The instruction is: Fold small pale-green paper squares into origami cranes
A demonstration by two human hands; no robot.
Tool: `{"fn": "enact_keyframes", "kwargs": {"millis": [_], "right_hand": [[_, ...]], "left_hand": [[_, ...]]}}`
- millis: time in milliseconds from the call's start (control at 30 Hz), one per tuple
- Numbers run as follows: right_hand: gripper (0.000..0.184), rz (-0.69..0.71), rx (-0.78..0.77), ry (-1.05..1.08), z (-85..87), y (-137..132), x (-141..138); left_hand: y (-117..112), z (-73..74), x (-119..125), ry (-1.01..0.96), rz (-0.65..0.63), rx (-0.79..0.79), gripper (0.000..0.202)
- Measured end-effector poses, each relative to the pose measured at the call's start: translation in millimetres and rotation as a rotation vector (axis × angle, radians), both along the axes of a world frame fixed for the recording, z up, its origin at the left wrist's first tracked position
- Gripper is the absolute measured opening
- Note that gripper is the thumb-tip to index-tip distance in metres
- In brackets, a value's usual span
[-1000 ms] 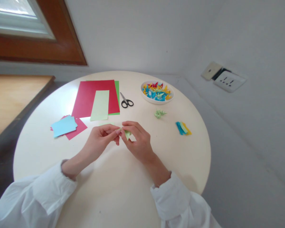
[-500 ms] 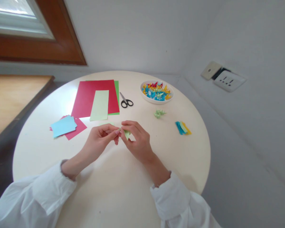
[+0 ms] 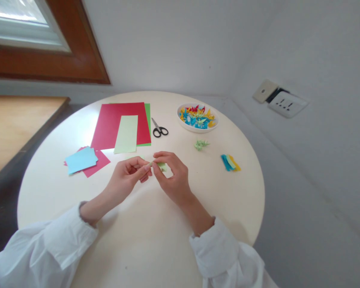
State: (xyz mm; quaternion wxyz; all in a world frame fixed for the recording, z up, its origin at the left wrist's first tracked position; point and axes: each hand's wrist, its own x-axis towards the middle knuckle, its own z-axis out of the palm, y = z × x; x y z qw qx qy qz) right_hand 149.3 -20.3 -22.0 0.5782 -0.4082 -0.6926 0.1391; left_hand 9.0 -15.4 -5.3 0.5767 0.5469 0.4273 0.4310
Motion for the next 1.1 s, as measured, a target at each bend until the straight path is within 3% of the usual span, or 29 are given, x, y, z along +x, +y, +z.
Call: {"fn": "enact_keyframes", "kwargs": {"millis": [167, 367, 533, 767, 1100], "right_hand": [[0.005, -0.027, -0.029, 0.017, -2.4, 0.8, 0.3], [0.006, -0.174, 0.115, -0.096, -1.8, 3.1, 2.5], [0.006, -0.258, 0.149, -0.165, -2.6, 4.1, 6.0], [0.006, -0.147, 0.134, -0.170, -3.6, 5.0, 6.7], [0.008, -0.080, 0.138, -0.218, -6.0, 5.5, 3.5]], "left_hand": [[0.2, 0.6, -1.7, 0.024, 0.006, 0.031, 0.025], [1.3, -1.3, -2.4, 0.040, 0.071, 0.033, 0.024], [3.4, -2.3, -2.9, 0.033, 0.142, 0.041, 0.024], [5.2, -1.8, -4.2, 0.080, 0.214, 0.056, 0.023], [9.1, -7.2, -3.7, 0.159, 0.209, 0.088, 0.024]]}}
